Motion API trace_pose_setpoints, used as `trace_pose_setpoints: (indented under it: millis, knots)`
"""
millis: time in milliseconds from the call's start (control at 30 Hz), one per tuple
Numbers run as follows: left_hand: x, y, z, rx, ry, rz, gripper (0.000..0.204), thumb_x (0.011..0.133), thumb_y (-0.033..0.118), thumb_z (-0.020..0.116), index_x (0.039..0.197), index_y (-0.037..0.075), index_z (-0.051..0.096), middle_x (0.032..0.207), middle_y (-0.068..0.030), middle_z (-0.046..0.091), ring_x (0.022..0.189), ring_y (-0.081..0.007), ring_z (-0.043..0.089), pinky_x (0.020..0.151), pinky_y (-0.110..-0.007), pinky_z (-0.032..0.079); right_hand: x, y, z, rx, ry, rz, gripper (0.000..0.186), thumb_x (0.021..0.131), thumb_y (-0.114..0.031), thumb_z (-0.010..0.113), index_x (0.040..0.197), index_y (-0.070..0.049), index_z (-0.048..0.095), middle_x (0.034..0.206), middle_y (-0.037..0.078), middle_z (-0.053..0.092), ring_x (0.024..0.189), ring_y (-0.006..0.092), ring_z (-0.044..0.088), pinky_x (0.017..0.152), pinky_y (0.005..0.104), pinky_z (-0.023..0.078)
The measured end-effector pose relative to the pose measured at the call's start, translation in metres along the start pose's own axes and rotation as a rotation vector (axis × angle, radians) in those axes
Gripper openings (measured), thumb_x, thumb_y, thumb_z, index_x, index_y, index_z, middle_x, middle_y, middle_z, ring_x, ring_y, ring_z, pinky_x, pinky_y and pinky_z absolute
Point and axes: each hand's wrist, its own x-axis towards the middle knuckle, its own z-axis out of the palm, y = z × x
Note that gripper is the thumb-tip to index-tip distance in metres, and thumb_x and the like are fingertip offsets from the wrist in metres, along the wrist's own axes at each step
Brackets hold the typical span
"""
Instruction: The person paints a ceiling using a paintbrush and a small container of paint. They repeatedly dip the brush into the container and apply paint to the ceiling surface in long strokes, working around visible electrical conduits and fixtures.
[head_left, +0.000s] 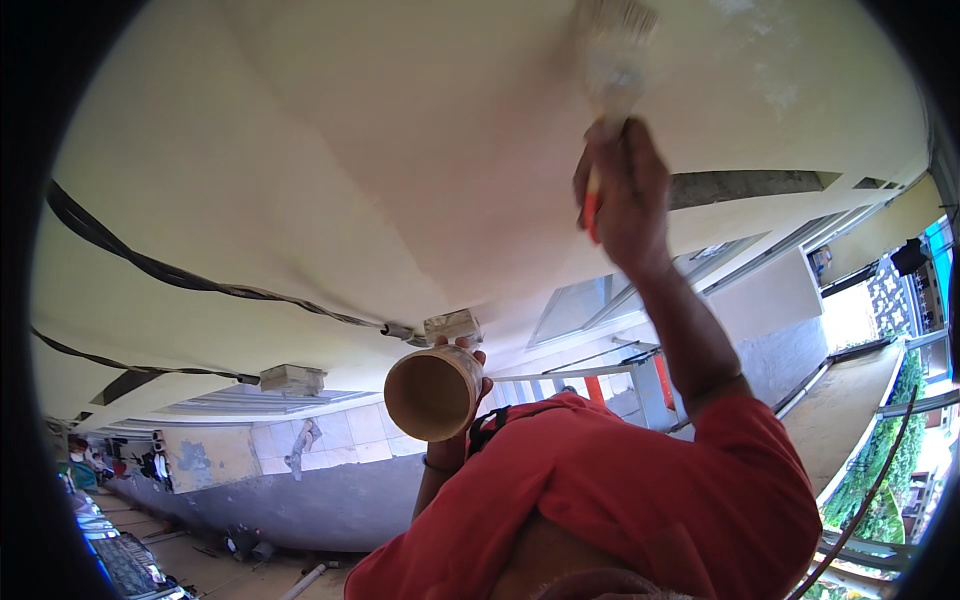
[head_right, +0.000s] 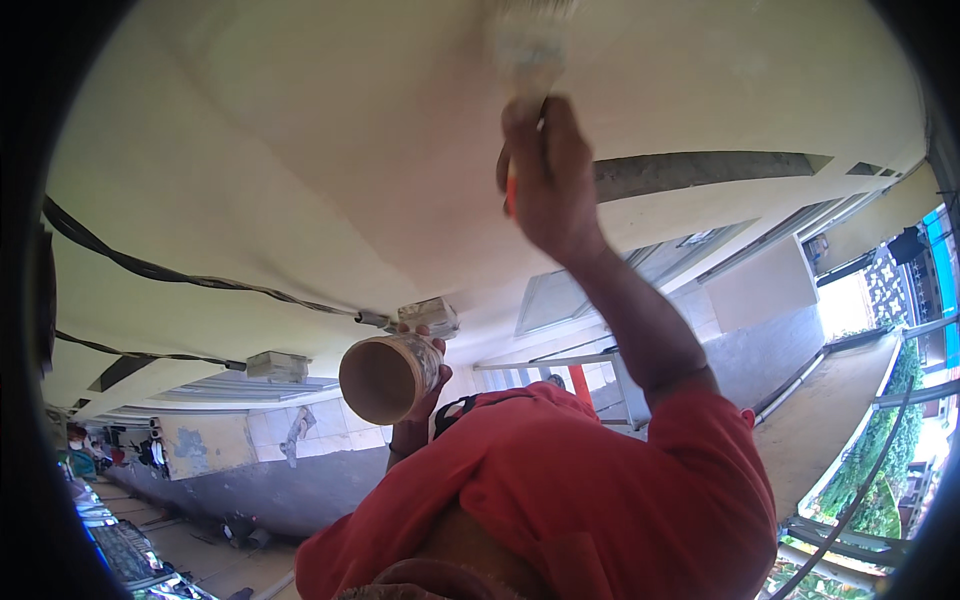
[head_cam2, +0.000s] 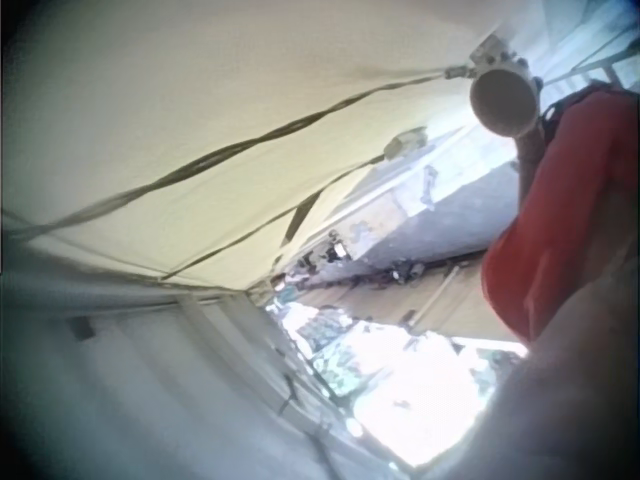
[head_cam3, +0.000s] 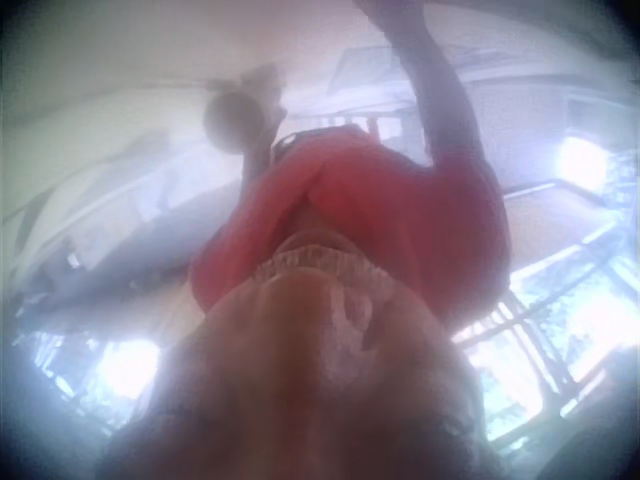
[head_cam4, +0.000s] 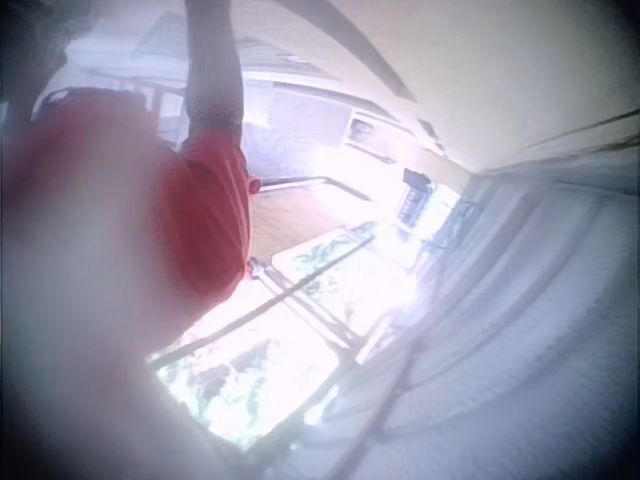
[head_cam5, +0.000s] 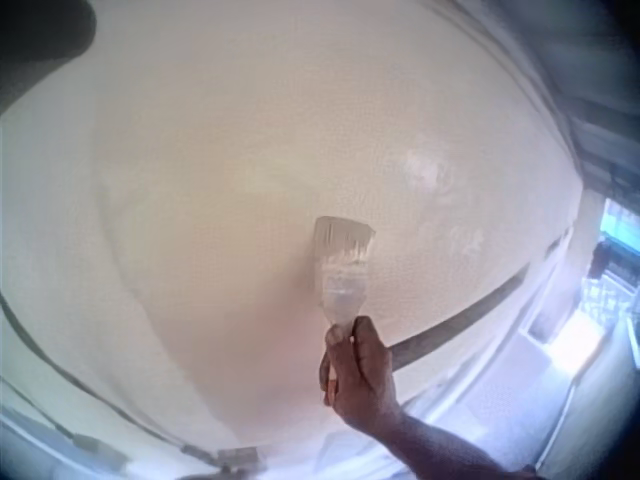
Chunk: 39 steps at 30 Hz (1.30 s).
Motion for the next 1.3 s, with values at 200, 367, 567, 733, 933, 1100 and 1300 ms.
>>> trace_pose_setpoints:
  millis: [200,367,567,733,933,1100,1300]
  knots:
    - [-0.022,0.004,0.003,0.064,0.101,0.068,0.078,0.105,0.059,0.066,0.169,0.019,0.043,0.167,-0.0167,0.046,0.153,-0.0446,0.044,0.107,-0.067,0.051,-0.137,0.105,0.034,0.05,-0.487,0.719,0.026,0.118,-0.026,0.055,0.116,0.0,0.054,0.064,0.006,0.06,0.045,0.0132,0.054,0.046,0.0318,0.042]
    - [-0.041,0.018,0.0,0.158,0.09,0.131,0.073,0.108,0.054,0.064,0.169,0.021,0.042,0.166,-0.0152,0.047,0.151,-0.0423,0.047,0.107,-0.066,0.052,-0.152,0.1,0.014,0.187,-0.445,0.849,0.029,0.112,-0.02,0.066,0.12,0.006,0.056,0.076,0.008,0.067,0.05,0.0137,0.057,0.046,0.0334,0.044]
    - [-0.032,0.021,-0.006,0.108,0.017,0.122,0.07,0.109,0.053,0.064,0.168,0.021,0.043,0.166,-0.0151,0.047,0.152,-0.0417,0.045,0.109,-0.067,0.051,-0.078,0.018,-0.022,0.238,-0.271,0.18,0.049,0.122,-0.039,0.047,0.126,0.007,0.064,0.076,0.002,0.059,0.056,0.0043,0.043,0.05,0.0228,0.034]
    - [-0.026,0.012,0.001,0.059,0.015,0.102,0.075,0.105,0.054,0.068,0.167,0.019,0.046,0.167,-0.0156,0.047,0.155,-0.0444,0.042,0.111,-0.067,0.049,0.017,-0.061,0.0,0.076,0.049,-0.285,0.048,0.122,-0.044,0.044,0.112,0.0,0.06,0.079,0.009,0.059,0.051,0.0119,0.053,0.043,0.0269,0.04]
    - [-0.034,0.01,-0.008,0.049,0.008,0.135,0.076,0.105,0.056,0.068,0.167,0.018,0.045,0.167,-0.0175,0.047,0.154,-0.0466,0.043,0.109,-0.066,0.05,-0.029,0.038,0.051,0.251,-0.187,0.251,0.039,0.121,-0.045,0.046,0.106,-0.01,0.055,0.073,0.006,0.056,0.048,0.0128,0.052,0.044,0.0273,0.041]
    - [-0.049,0.017,-0.005,0.091,0.05,0.188,0.073,0.108,0.055,0.064,0.166,0.018,0.044,0.165,-0.0164,0.048,0.152,-0.0452,0.046,0.109,-0.068,0.05,-0.132,0.125,0.056,0.291,-0.461,0.784,0.038,0.123,-0.037,0.044,0.108,-0.004,0.056,0.069,0.008,0.057,0.044,0.0141,0.052,0.041,0.0291,0.04]
    - [-0.042,0.027,-0.007,0.056,-0.022,0.219,0.081,0.105,0.059,0.07,0.166,0.013,0.044,0.164,-0.022,0.047,0.152,-0.0488,0.047,0.113,-0.075,0.052,-0.143,0.102,0.017,0.139,-0.619,0.797,0.048,0.121,-0.044,0.049,0.115,0.0,0.064,0.062,0.0,0.051,0.046,0.0072,0.043,0.042,0.0273,0.034]
